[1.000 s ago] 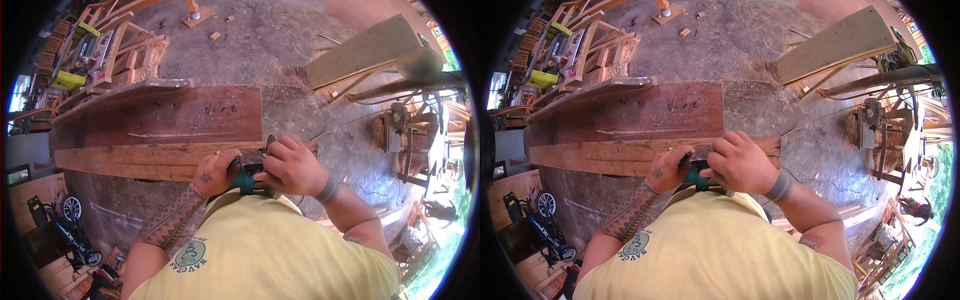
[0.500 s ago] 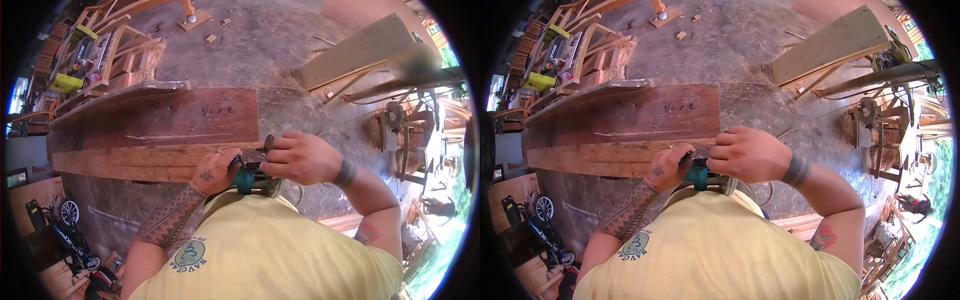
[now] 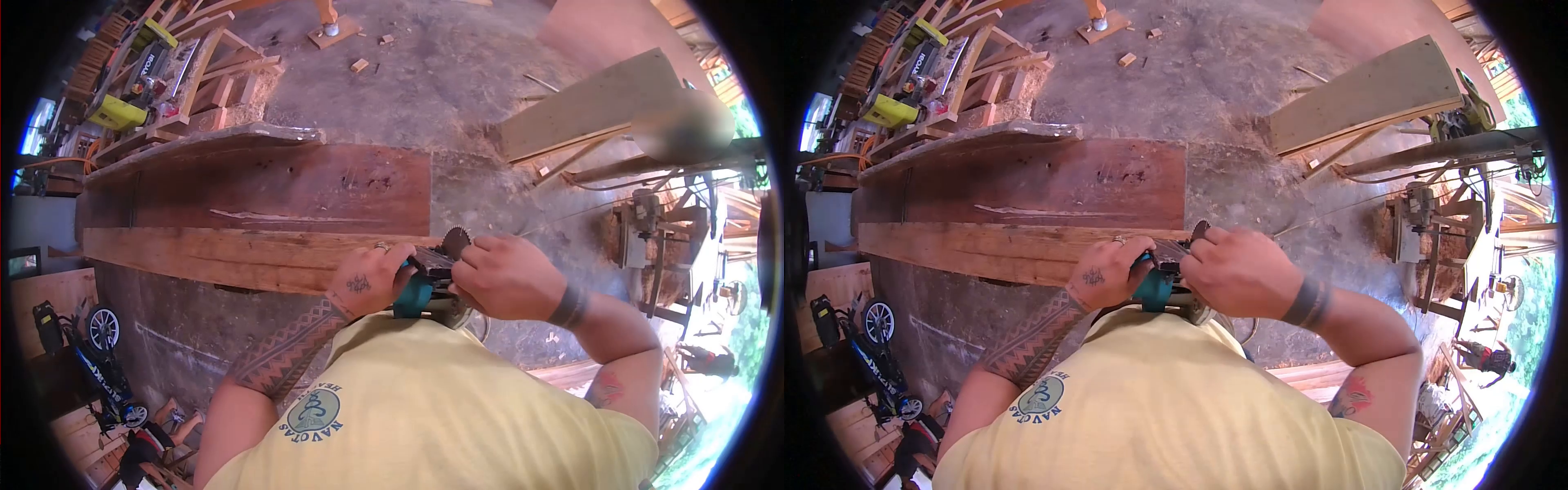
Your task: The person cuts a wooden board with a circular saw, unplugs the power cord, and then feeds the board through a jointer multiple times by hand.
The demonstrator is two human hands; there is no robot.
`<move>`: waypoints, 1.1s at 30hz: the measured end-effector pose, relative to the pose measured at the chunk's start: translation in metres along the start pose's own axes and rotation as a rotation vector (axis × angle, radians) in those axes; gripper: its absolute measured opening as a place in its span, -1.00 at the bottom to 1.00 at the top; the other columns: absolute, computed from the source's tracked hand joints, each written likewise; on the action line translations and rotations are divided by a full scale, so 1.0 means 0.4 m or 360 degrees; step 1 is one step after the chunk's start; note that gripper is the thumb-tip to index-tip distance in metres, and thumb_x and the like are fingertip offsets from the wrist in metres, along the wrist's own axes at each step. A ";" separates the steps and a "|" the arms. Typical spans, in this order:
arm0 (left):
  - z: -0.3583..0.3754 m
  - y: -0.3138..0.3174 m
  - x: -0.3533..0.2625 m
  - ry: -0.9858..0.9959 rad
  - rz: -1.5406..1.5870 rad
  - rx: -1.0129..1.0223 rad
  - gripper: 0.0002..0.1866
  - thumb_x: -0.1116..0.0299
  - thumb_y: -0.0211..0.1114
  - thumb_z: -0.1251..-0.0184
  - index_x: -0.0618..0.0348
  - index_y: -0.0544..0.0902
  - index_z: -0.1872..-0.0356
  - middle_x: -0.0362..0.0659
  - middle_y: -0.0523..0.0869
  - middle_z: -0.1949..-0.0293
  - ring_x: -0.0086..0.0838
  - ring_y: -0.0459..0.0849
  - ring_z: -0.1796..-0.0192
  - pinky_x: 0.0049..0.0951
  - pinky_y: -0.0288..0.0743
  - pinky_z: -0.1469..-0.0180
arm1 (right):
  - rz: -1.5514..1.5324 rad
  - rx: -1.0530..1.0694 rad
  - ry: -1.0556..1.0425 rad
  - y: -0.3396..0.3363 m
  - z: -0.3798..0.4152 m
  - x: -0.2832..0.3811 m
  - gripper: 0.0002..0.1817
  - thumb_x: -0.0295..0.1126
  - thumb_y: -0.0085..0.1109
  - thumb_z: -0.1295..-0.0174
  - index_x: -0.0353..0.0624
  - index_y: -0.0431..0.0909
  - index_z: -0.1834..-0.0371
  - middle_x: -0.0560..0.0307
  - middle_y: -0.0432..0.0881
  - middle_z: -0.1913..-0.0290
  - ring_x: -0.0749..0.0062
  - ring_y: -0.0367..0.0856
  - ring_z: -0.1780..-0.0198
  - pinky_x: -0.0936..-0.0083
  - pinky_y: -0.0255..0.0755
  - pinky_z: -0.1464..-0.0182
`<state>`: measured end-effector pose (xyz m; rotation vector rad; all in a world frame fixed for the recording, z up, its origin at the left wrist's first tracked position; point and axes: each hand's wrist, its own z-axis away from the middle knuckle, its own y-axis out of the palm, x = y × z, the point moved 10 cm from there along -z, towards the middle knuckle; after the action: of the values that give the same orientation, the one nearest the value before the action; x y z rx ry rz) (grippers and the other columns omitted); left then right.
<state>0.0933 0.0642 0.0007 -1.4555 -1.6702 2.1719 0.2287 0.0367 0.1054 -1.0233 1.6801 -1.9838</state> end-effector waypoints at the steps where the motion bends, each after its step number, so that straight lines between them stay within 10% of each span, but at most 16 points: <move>1: -0.004 0.004 0.001 -0.0002 -0.0007 0.0019 -0.69 0.31 0.43 -0.48 0.02 0.66 -0.18 -0.04 0.83 0.25 -0.05 0.84 0.22 -0.02 0.65 0.13 | 0.0044 -0.0070 -0.0150 -0.037 -0.008 0.014 -0.79 -0.24 0.39 -0.28 -0.01 0.53 0.28 0.26 0.55 0.29 0.27 0.64 0.19 0.25 0.52 0.19; 17: -0.069 0.007 -0.063 0.0098 0.0030 0.0204 -0.49 -0.03 0.63 -0.27 0.06 0.74 -0.08 0.02 0.87 0.20 0.02 0.88 0.11 -0.03 0.75 0.02 | 0.0381 0.0352 -0.1828 0.040 0.023 0.071 -0.89 -0.19 0.26 -0.30 0.16 0.53 0.29 0.44 0.64 0.24 0.36 0.66 0.08 0.28 0.55 0.15; 31: -0.061 0.005 -0.081 0.0121 0.0051 0.0231 -0.38 -0.01 0.62 -0.31 -0.12 0.72 -0.36 0.01 0.88 0.16 -0.02 0.89 0.07 -0.06 0.75 -0.03 | 0.0339 0.0089 -0.1585 0.016 0.053 0.067 -0.84 -0.20 0.29 -0.23 0.13 0.48 0.29 0.44 0.52 0.36 0.43 0.60 0.19 0.36 0.51 0.18; 33: -0.058 -0.008 -0.094 0.0183 0.0094 0.0119 -0.45 0.01 0.68 -0.23 0.01 0.74 -0.16 0.01 0.86 0.20 0.01 0.87 0.10 -0.05 0.73 0.01 | 0.0345 0.0099 -0.1544 0.015 0.061 0.072 -0.84 -0.20 0.29 -0.23 0.13 0.48 0.28 0.44 0.52 0.36 0.42 0.60 0.19 0.36 0.51 0.18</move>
<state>0.1285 0.0627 0.0274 -1.5956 -1.5121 2.1096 0.2253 -0.0014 0.1093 -1.3855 1.0988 -1.0743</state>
